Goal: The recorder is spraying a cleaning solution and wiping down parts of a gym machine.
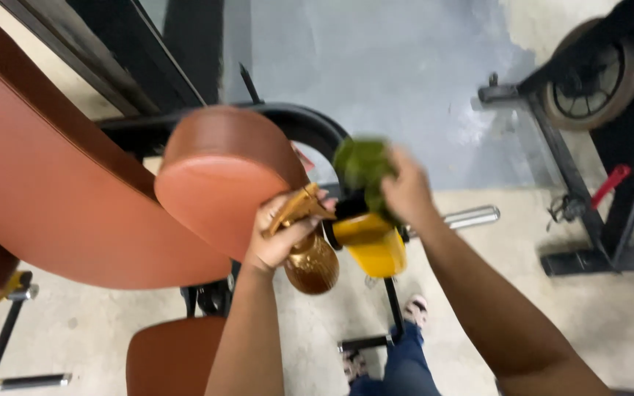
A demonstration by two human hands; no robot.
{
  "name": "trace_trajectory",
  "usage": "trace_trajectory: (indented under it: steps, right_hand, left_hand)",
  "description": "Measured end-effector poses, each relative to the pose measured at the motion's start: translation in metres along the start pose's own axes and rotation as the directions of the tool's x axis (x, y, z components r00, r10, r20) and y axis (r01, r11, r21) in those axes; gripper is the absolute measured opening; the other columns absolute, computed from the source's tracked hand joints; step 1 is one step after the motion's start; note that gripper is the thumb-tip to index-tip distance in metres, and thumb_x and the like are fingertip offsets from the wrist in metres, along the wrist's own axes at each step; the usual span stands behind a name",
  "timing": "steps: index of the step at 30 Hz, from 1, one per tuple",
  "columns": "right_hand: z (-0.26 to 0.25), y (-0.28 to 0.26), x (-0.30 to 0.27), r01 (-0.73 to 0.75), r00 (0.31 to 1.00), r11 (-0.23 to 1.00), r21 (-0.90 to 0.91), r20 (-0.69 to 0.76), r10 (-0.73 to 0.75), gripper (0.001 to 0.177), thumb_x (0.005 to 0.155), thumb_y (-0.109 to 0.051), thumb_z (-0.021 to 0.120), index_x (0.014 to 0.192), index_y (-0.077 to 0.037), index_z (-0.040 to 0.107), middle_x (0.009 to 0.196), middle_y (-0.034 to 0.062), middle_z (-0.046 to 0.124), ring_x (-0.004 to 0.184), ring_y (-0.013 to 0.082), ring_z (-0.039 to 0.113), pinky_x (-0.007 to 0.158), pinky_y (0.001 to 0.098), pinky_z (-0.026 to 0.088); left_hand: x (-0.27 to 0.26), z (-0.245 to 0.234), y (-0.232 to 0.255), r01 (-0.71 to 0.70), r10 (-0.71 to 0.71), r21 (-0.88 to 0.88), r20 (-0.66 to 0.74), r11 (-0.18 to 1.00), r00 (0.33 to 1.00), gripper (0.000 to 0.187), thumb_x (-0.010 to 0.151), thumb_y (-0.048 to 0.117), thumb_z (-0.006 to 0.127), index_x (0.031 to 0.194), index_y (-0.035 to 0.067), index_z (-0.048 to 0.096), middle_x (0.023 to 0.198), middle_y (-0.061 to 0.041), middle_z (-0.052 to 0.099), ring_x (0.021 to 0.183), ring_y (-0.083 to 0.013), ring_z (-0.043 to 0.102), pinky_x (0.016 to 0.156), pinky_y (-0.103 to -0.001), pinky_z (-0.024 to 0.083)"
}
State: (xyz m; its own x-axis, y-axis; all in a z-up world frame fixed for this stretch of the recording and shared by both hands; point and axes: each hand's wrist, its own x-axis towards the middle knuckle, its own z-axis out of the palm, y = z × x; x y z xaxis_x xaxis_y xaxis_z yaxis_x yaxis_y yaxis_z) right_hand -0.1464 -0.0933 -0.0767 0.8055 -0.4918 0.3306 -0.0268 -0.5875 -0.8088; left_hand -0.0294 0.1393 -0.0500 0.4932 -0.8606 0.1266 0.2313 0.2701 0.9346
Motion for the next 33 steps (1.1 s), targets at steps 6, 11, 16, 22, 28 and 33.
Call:
trace_trajectory:
  steps: [6,11,16,22,28,33]
  right_hand:
    - [0.093,-0.01,0.012,-0.615,0.681,0.336,0.713,0.265,0.683,0.047,0.097,-0.041,0.063,0.128,-0.005,0.069,0.099,0.009,0.069,0.088,0.0234,0.061,0.07,0.0386,0.051]
    - [0.101,-0.012,-0.008,-0.677,0.574,-0.001,0.736,0.529,0.625,0.048,0.092,-0.048,0.062,0.123,-0.011,0.062,0.096,0.011,0.07,0.086,0.0246,0.068,0.076,0.0383,0.056]
    - [0.092,0.043,-0.029,-0.597,0.767,-0.113,0.794,0.607,0.209,0.038,0.111,-0.039,0.058,0.119,-0.003,0.064,0.097,0.0092,0.07,0.081,0.0219,0.065,0.075,0.0378,0.054]
    - [0.009,-0.025,-0.024,-0.59,0.75,0.074,0.804,0.512,0.419,0.032,0.094,-0.024,0.056,0.12,-0.007,0.066,0.107,0.0102,0.074,0.102,0.0274,0.071,0.091,0.0449,0.06]
    - [-0.034,-0.03,0.017,-0.108,0.96,0.417,0.903,-0.014,0.278,0.039,0.096,-0.016,0.064,0.132,-0.003,0.058,0.123,0.0138,0.068,0.114,0.0313,0.069,0.097,0.0506,0.06]
    - [0.019,-0.046,-0.022,-0.215,0.965,0.85,-0.481,0.031,0.262,0.056,0.072,-0.017,0.08,0.123,-0.012,0.058,0.11,0.0194,0.062,0.098,0.0417,0.061,0.082,0.0505,0.051]
  left_hand:
    - [-0.003,0.002,0.015,0.065,-0.065,-0.022,-0.012,0.998,0.998,0.036,0.084,-0.009,0.065,0.12,-0.008,0.065,0.116,-0.02,0.075,0.1,-0.026,0.074,0.084,-0.041,0.061]
    - [-0.005,-0.006,0.012,0.138,-0.136,0.044,-0.041,0.989,0.99,0.037,0.08,-0.008,0.068,0.118,-0.008,0.066,0.105,-0.024,0.075,0.081,-0.0268,0.075,0.079,-0.039,0.062]
    - [-0.003,-0.009,0.008,0.084,-0.084,-0.023,0.016,0.996,0.996,0.034,0.081,-0.008,0.065,0.115,-0.009,0.063,0.111,-0.025,0.076,0.084,-0.0265,0.076,0.082,-0.039,0.063]
    - [-0.003,0.002,0.012,0.105,-0.105,-0.035,0.006,0.994,0.994,0.046,0.079,-0.007,0.06,0.125,-0.008,0.062,0.112,-0.024,0.075,0.092,-0.0272,0.076,0.087,-0.039,0.062]
    - [-0.001,-0.001,0.011,0.102,-0.101,0.012,-0.026,0.995,0.995,0.038,0.083,-0.009,0.061,0.121,-0.01,0.063,0.11,-0.027,0.074,0.1,-0.0274,0.078,0.092,-0.041,0.063]
    - [-0.003,-0.006,0.0,0.04,-0.039,0.04,-0.008,0.998,0.999,0.035,0.084,-0.01,0.06,0.12,-0.011,0.062,0.117,-0.025,0.074,0.093,-0.0262,0.076,0.088,-0.04,0.062]
